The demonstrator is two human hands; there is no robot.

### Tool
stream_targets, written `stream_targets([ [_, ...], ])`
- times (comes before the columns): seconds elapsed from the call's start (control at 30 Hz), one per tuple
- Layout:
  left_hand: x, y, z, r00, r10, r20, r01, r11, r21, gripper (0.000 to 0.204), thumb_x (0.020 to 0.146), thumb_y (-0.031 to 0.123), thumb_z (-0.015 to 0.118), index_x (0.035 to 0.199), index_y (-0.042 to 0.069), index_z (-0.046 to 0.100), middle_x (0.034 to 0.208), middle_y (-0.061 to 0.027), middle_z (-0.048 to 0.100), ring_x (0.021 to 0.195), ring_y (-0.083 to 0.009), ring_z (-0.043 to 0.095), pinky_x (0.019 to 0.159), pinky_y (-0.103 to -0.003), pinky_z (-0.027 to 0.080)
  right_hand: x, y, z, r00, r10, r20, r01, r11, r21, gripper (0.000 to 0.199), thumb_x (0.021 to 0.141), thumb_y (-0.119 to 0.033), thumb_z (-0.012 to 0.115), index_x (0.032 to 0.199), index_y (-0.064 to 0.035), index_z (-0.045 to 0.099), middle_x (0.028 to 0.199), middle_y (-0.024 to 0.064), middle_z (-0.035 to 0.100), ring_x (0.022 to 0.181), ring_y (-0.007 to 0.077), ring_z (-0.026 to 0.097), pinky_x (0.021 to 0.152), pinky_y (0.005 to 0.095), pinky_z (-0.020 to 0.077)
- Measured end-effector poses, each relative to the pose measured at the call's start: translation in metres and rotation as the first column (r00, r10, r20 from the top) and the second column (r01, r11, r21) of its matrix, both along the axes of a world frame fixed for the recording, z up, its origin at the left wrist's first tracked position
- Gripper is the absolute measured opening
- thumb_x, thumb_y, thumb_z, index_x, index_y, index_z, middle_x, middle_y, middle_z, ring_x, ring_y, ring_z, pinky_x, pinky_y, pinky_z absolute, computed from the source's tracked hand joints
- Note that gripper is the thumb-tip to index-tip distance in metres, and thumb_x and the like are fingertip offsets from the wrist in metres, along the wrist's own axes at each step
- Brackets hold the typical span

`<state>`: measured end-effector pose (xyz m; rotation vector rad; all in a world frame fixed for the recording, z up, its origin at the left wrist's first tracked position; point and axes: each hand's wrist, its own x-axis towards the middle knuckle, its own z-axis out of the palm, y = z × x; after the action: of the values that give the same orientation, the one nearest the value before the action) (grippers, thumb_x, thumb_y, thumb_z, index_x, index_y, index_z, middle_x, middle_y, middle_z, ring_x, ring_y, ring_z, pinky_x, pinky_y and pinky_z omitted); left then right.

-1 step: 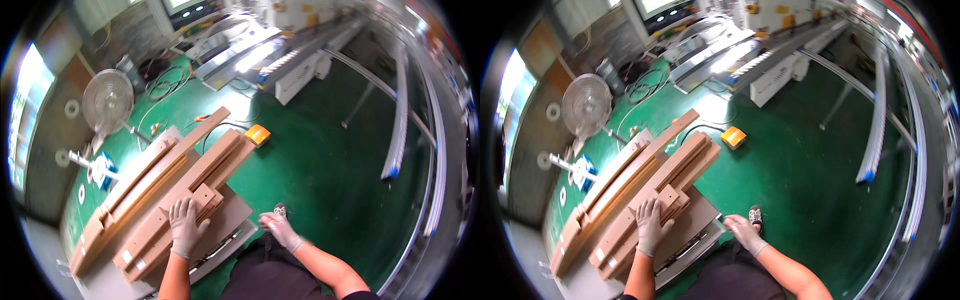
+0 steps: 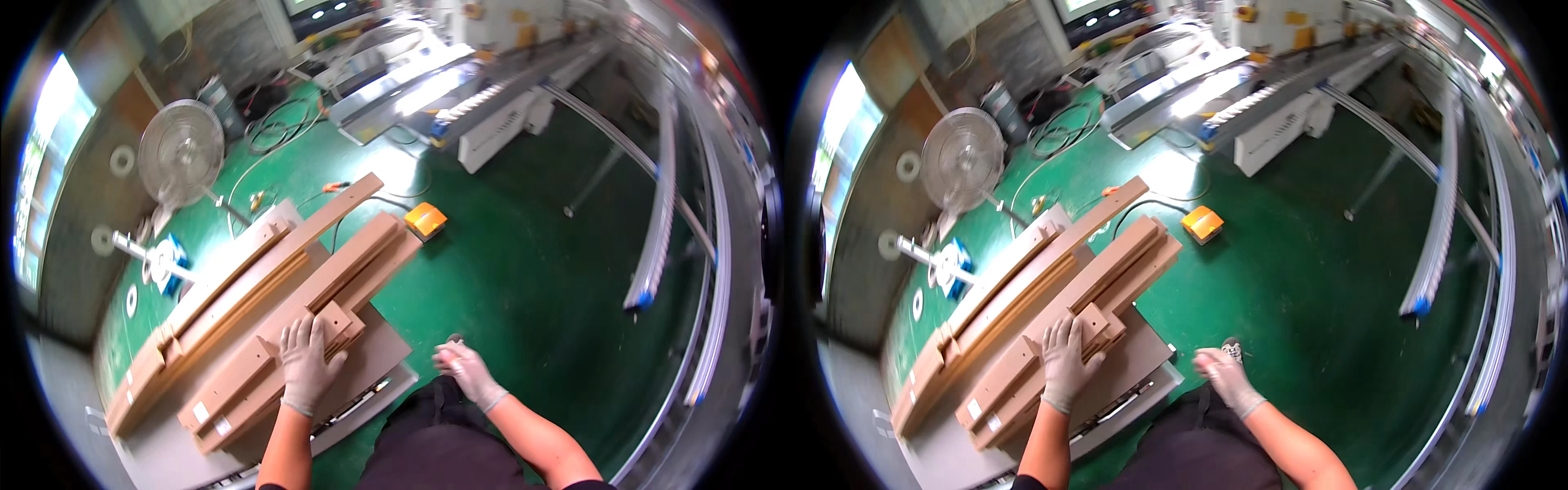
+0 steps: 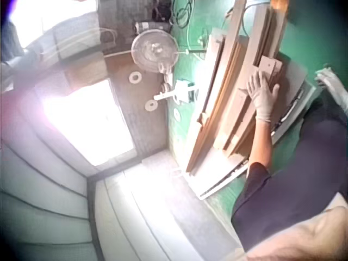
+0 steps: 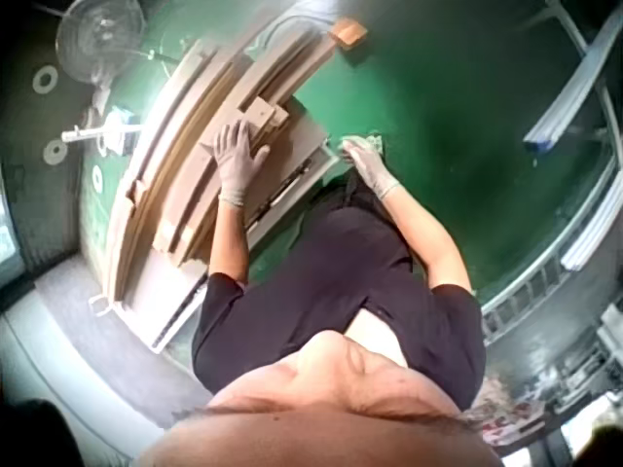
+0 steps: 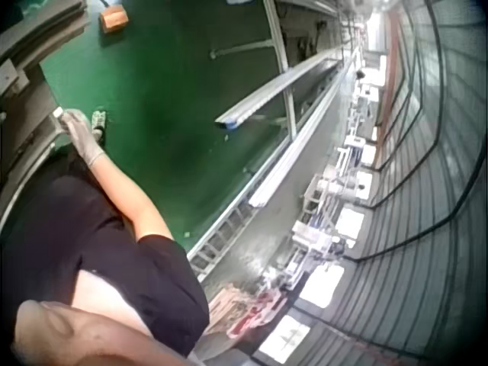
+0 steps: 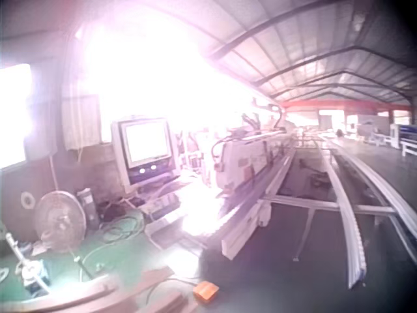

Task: The person repeatedly picks up long wooden planks from a stack, places them into a machine, and then removes them to place them back on the stack. This cycle is repeated multiple times in a workshop setting.

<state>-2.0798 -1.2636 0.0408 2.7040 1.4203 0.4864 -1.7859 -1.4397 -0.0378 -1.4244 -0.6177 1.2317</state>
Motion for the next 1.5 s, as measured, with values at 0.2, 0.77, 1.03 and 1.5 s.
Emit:
stream_targets([
  [0.2,0.071,0.040,0.025,0.996,0.082,0.025,-0.074,0.972,-0.224,0.076,0.087,0.048,0.076,0.145,0.004,0.056,0.135,-0.0170,0.062,0.134,-0.0363,0.053,0.124,-0.054,0.028,0.201,-0.040,0.040,0.969,-0.242,0.050,0.247,0.954,-0.172,0.047,0.105,-0.036,0.064,0.134,0.0012,0.061,0.112,0.0122,0.072,0.099,0.0228,0.072,0.089,0.0350,0.0590],
  [0.77,0.124,0.030,-0.063,-0.276,0.711,0.647,-0.886,0.073,-0.459,0.072,0.093,0.028,0.077,0.152,0.000,0.044,0.155,-0.0213,0.047,0.143,-0.0347,0.047,0.118,-0.049,0.040,0.565,0.157,-0.026,0.994,-0.098,-0.056,0.076,0.950,-0.303,0.015,0.105,-0.031,0.062,0.103,-0.0160,0.062,0.078,-0.0053,0.053,0.063,0.0070,0.051,0.053,0.0212,0.0396],
  [1.03,0.206,0.042,-0.057,-0.827,0.363,0.430,-0.409,0.137,-0.902,0.036,0.101,0.041,0.070,0.116,0.011,0.055,0.094,-0.0015,0.061,0.077,-0.0149,0.060,0.069,-0.033,0.053,0.644,0.340,0.022,0.974,0.227,0.018,-0.214,0.942,-0.259,0.029,0.102,-0.042,0.068,0.101,-0.0145,0.061,0.081,-0.0051,0.054,0.066,0.0054,0.050,0.056,0.0205,0.0382],
  [1.5,0.423,0.072,0.006,-0.830,0.486,0.274,0.043,0.546,-0.837,0.035,0.099,0.040,0.074,0.112,0.009,0.064,0.093,-0.0071,0.069,0.077,-0.0182,0.068,0.068,-0.034,0.058,0.478,0.523,0.114,0.260,0.966,-0.017,-0.942,0.249,-0.226,0.039,0.107,-0.021,0.060,0.138,0.0022,0.061,0.119,0.0123,0.072,0.111,0.0209,0.068,0.099,0.0347,0.0545],
])
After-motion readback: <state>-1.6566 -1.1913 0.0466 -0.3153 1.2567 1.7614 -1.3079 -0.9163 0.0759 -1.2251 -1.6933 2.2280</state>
